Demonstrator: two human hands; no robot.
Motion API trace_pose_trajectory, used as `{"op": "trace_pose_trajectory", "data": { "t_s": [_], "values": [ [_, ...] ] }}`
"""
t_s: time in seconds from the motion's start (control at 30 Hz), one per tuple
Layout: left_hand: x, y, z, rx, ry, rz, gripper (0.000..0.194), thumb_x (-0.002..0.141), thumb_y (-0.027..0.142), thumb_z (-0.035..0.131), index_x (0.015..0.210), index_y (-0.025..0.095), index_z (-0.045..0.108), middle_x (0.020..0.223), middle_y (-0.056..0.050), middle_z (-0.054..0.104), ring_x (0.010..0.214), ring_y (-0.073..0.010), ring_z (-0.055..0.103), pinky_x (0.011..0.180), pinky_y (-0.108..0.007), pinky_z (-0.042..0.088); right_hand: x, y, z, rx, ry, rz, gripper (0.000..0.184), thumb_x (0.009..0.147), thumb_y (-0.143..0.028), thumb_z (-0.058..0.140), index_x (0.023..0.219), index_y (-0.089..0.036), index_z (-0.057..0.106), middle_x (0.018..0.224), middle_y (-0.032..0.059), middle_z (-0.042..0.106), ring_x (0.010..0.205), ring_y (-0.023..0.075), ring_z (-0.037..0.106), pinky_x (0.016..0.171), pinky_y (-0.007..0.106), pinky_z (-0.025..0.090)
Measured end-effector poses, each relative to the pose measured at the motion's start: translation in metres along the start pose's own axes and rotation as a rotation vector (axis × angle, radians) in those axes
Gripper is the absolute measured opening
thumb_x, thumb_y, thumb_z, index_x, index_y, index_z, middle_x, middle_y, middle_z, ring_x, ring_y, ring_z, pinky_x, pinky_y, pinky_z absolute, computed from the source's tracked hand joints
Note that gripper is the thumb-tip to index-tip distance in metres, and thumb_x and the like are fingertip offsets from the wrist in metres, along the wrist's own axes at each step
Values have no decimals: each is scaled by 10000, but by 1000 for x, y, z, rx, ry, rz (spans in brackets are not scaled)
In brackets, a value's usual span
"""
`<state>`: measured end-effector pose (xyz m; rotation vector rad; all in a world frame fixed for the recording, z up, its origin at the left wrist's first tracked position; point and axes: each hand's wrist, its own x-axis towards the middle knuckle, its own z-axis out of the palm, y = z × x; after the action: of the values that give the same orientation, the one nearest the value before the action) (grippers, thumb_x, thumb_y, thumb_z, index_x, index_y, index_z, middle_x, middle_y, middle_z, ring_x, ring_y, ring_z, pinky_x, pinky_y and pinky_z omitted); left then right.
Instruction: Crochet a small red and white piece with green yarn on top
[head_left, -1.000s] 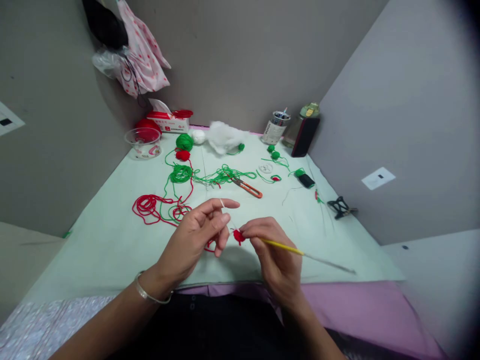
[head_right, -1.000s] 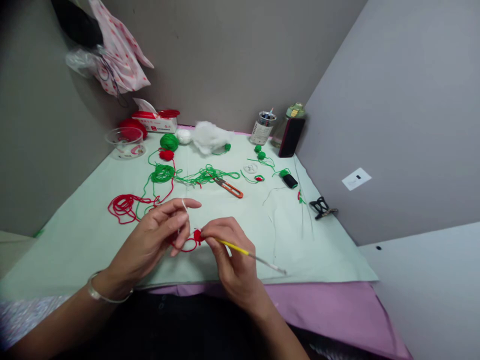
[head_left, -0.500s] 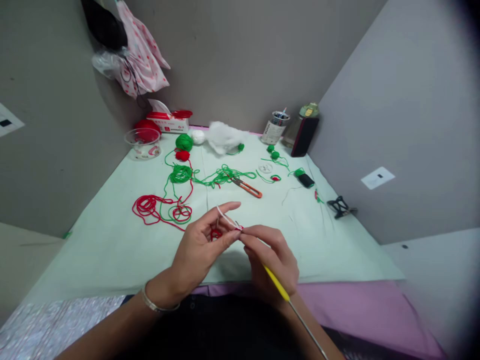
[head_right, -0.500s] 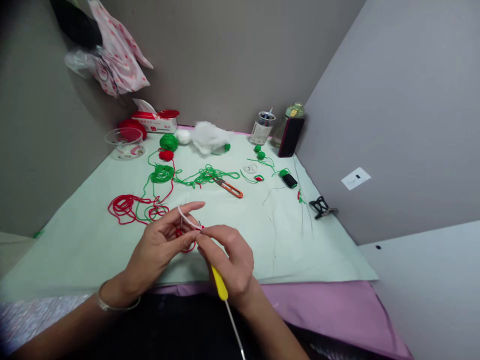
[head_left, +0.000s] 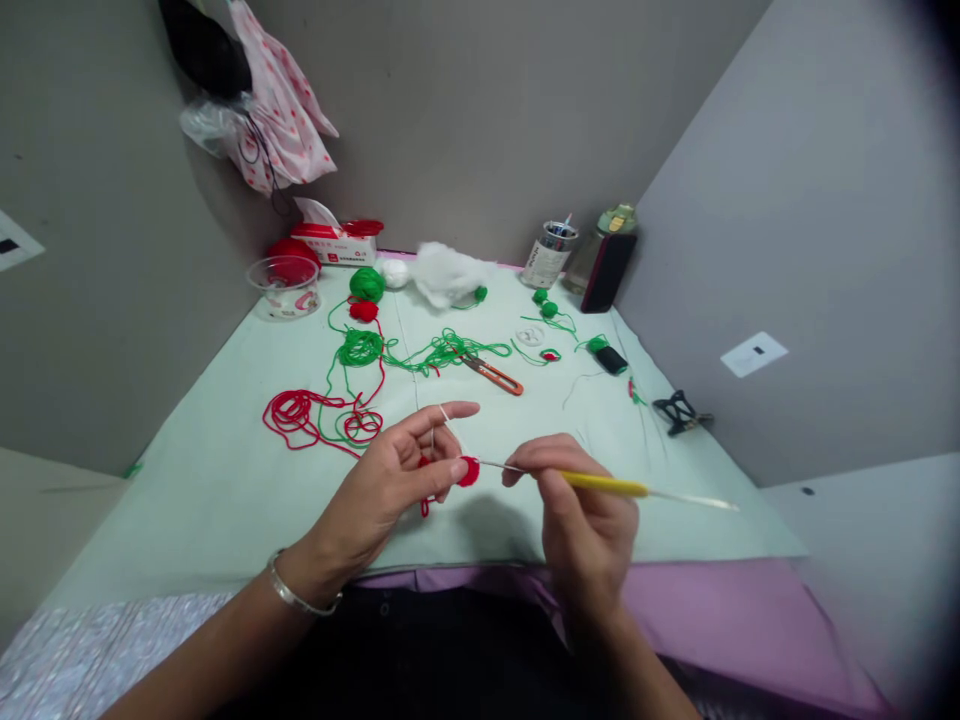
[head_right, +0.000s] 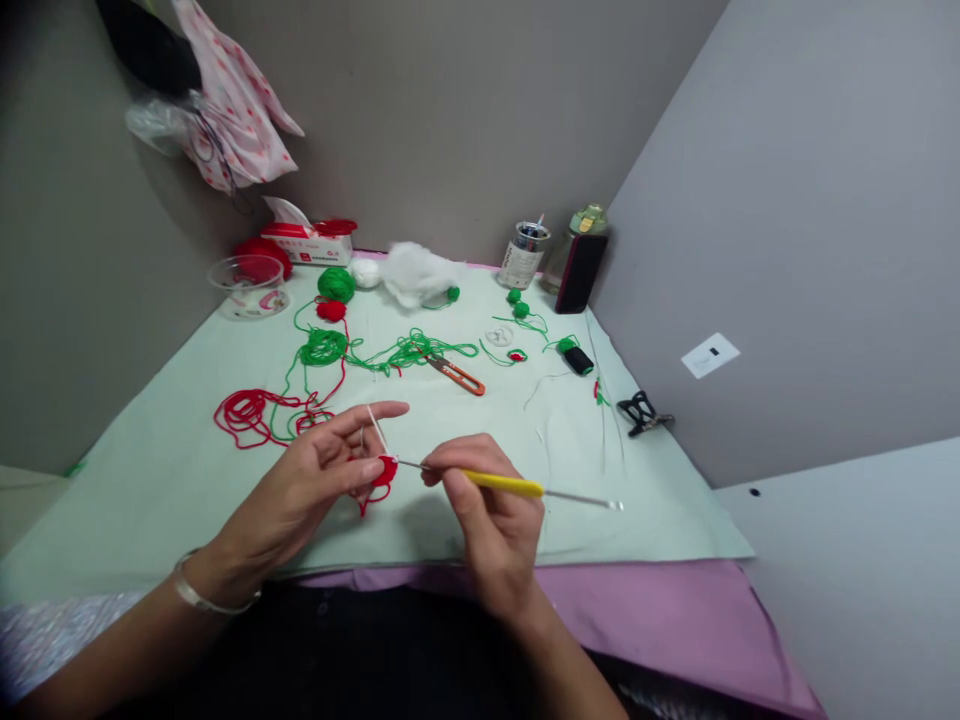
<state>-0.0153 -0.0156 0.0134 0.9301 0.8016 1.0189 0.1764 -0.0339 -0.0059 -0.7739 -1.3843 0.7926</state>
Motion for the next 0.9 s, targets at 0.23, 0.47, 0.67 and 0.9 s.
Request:
{"op": "trace_pose_trajectory", "data": {
  "t_s": [0.23,0.47,0.67,0.9],
  "values": [
    [-2,-9,7,45,-33,30,503,849,283,869,1335,256,744,905,2,668,763,-115,575,683,-239,451,2,4,11,35,-60,43,213,1029,-195,642,1076,-300,821,1036,52,780,989,211,727,847,365,604],
    [-1,-19,16,-92,90,10,540,832,303,889,1350,240,748,866,4,670,704,-98,538,612,-217,400,-15,15,17,-391,-21,-248,437,988,-98,657,1316,-370,751,1134,74,749,973,225,732,792,376,627],
    [3,-14,9,-306,51,-157,403,823,278,885,1209,182,821,760,15,587,598,-63,455,578,-199,402,-3,8,10,-165,89,-49,240,1032,-171,604,1093,-292,802,913,47,724,788,197,683,712,361,578],
    [0,-16,12,-82,29,-28,403,809,292,904,1205,279,827,896,-9,701,702,-99,579,601,-216,429,3,9,9,53,-25,112,157,1017,-260,672,1015,-285,826,969,47,765,897,199,698,781,343,569]
  ]
}}
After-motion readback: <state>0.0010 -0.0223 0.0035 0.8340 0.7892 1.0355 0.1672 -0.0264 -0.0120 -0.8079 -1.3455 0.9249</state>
